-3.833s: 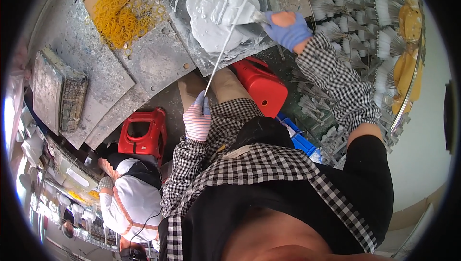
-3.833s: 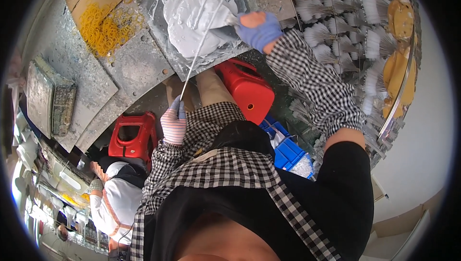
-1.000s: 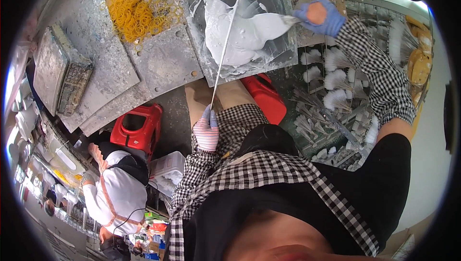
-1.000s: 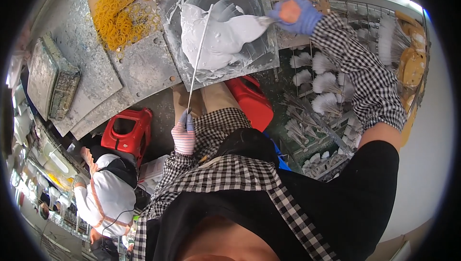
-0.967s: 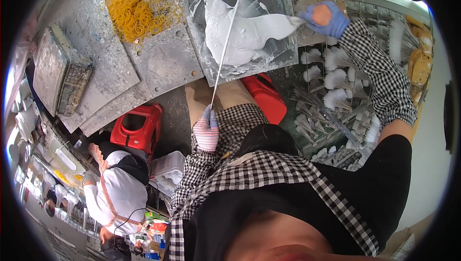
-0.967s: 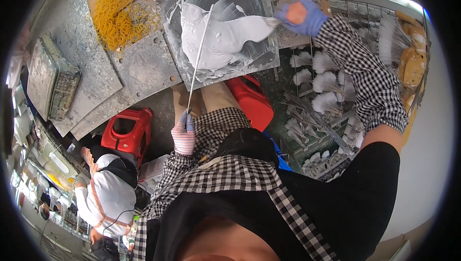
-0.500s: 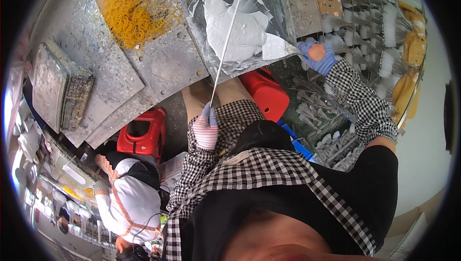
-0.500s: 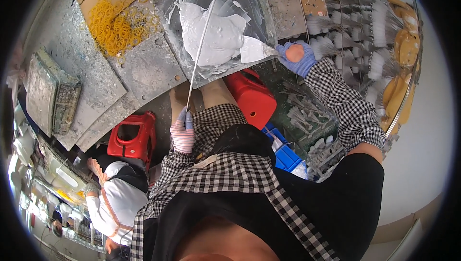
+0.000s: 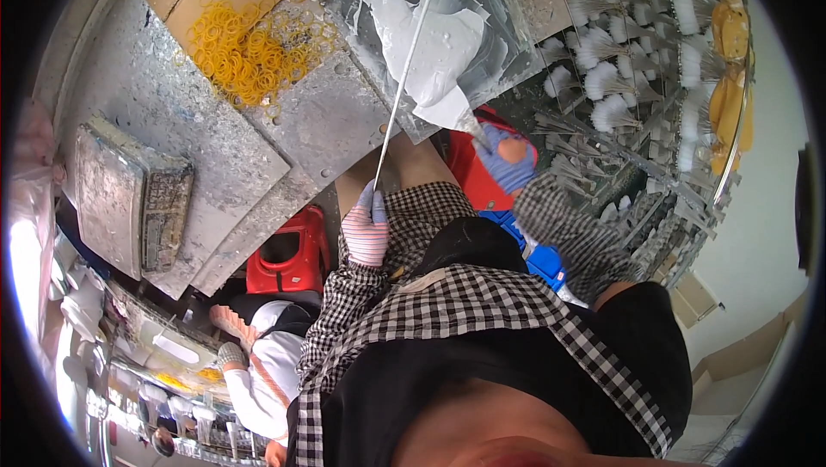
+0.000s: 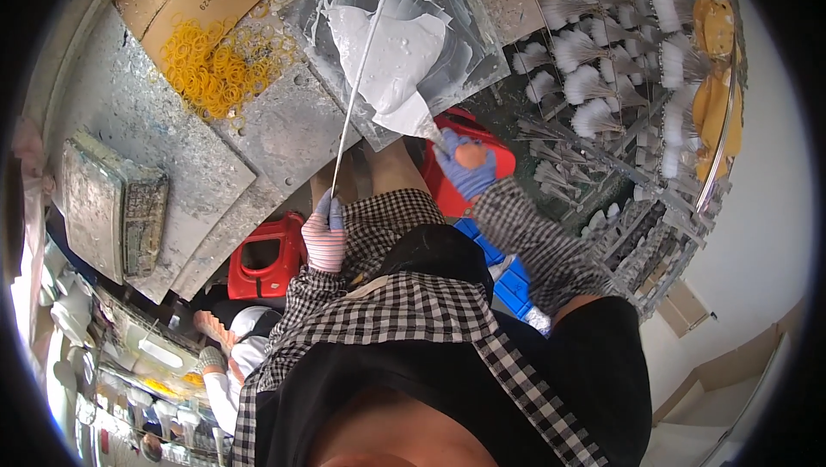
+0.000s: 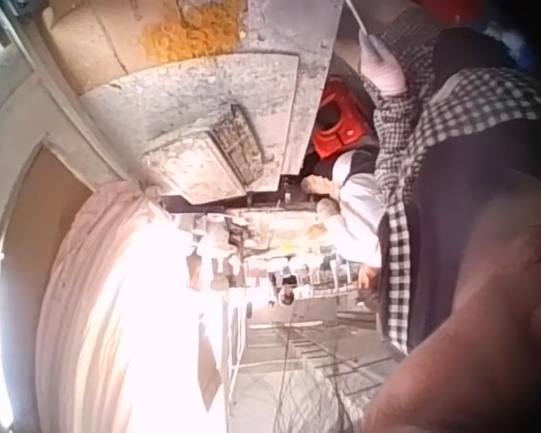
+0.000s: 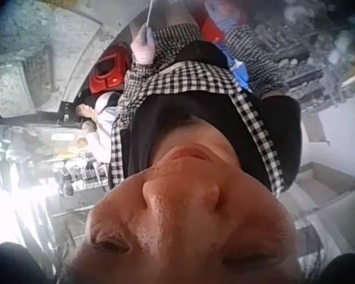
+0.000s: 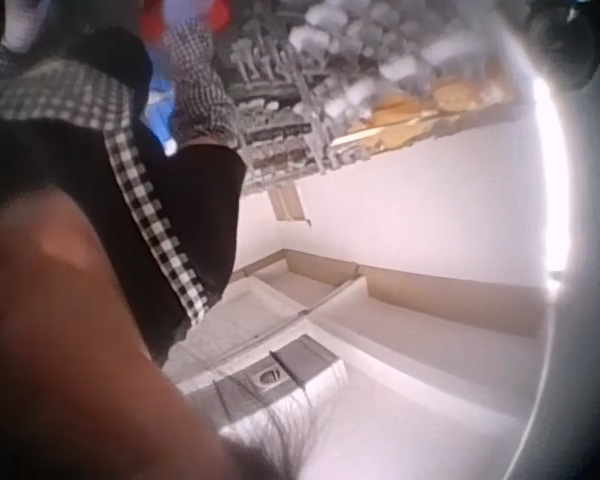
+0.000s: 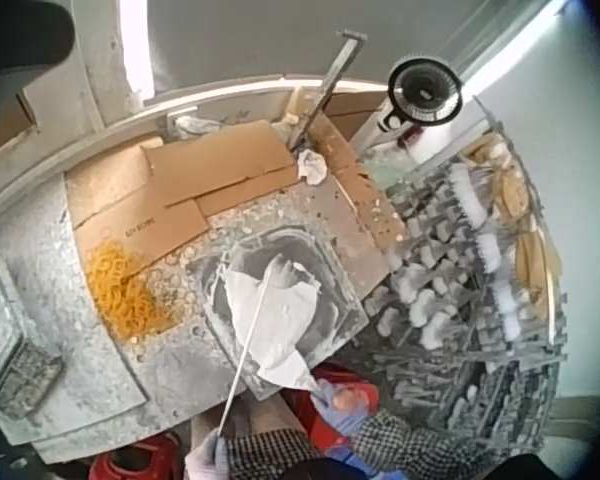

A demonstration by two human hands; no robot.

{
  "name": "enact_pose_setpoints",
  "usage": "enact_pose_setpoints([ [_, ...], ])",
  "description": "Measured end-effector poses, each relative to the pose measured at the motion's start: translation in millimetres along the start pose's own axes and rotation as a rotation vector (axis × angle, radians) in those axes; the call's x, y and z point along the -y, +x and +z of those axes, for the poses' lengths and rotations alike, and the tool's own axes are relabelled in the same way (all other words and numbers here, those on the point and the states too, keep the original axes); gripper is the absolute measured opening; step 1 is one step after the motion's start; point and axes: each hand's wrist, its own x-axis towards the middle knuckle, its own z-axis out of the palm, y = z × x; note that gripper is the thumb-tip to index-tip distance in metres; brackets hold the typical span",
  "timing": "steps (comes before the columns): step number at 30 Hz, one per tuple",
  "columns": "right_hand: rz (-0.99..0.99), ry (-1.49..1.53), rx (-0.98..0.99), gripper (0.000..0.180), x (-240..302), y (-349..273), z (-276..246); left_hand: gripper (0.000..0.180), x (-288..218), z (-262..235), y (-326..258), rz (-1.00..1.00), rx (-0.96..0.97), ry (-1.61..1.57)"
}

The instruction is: Mixing white paste on a palette and applying it to a small rod using a palette knife.

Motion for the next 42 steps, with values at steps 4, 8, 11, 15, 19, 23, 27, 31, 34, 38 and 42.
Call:
enact_pose_setpoints([
  [4,0.227,0.146,-0.049,0.05,62,-7,4,0.026,0,-17,8,-0.048,0.059,-0.025],
  [8,0.272,0.156,-0.127,0.041,73,36,-14,0.027,9,-24,11,0.017,0.062,-0.018],
  [11,0.336,0.27,-0.14,0.045,65,48,-64,0.026,9,-26,14,0.056,0.08,-0.007],
  [15,0.319,0.142,-0.029,0.043,50,14,-80,0.026,6,-33,12,0.069,0.081,-0.018],
  [19,0.361,0.099,0.043,0.041,17,4,-60,0.026,-4,-41,12,-0.074,0.202,0.011],
  [23,0.277,0.049,0.016,0.039,27,65,-85,0.027,5,-32,13,0.062,0.179,0.061],
  [27,0.1,-0.09,0.007,0.037,29,95,-121,0.028,-12,-17,28,0.06,0.236,0.075],
  [31,-0.036,-0.175,0.023,0.035,23,104,-144,0.028,-13,5,29,0.059,0.234,0.134],
  [34,-0.112,-0.25,0.008,0.033,17,104,-153,0.029,-14,21,28,-0.012,0.24,0.221],
  [38,-0.179,-0.226,-0.026,0.033,16,104,-185,0.029,-7,43,22,-0.064,0.185,0.269],
  [42,-0.295,-0.255,-0.041,0.034,38,145,-183,0.029,-10,60,11,-0.059,0.127,0.266],
])
